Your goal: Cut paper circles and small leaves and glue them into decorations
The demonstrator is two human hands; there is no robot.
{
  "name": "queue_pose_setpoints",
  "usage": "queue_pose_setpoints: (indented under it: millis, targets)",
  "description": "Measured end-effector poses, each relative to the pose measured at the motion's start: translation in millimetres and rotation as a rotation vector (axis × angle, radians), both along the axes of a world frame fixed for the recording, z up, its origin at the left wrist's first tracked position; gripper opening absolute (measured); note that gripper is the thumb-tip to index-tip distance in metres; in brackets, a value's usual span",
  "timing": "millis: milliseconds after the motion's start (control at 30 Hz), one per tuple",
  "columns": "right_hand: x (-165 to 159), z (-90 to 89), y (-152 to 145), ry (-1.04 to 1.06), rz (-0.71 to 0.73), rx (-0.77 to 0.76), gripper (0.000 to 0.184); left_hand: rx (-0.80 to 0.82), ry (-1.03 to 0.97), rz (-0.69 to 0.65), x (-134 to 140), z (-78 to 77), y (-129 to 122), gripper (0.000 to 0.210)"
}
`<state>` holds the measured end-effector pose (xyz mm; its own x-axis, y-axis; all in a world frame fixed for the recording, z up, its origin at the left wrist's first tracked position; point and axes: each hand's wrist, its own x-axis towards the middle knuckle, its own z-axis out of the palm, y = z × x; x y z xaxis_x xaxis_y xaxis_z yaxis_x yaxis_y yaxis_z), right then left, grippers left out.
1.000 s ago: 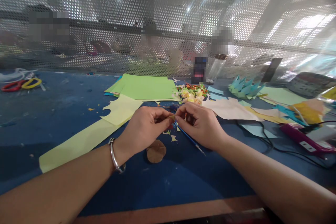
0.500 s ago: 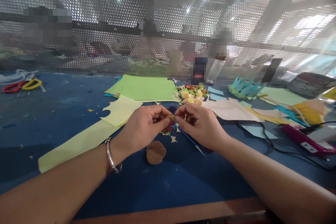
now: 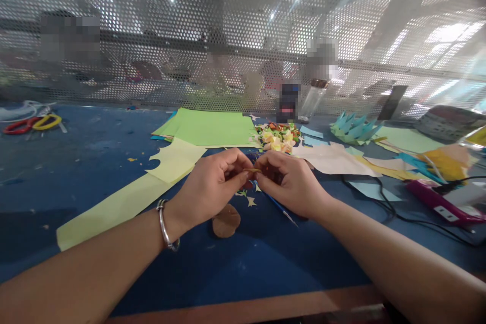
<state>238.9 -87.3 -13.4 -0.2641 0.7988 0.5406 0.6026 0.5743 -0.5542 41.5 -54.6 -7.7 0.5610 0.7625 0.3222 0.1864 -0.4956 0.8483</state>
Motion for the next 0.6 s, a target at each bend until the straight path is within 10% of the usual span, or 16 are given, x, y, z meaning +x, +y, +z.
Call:
queue_pose_setpoints:
  millis: [367,600]
  targets:
    - [-1.8,-0.3,-0.2,-0.079,-0.086,0.115,0.007,0.254,0.146,0.099,-2.6,9.5,-11.4,0.007]
    - [6.9,2.6,2.7,0.032,-0.078,0.023,0.003,0.096,0.047,0.088,-6.1,11.4,-7.8,0.020]
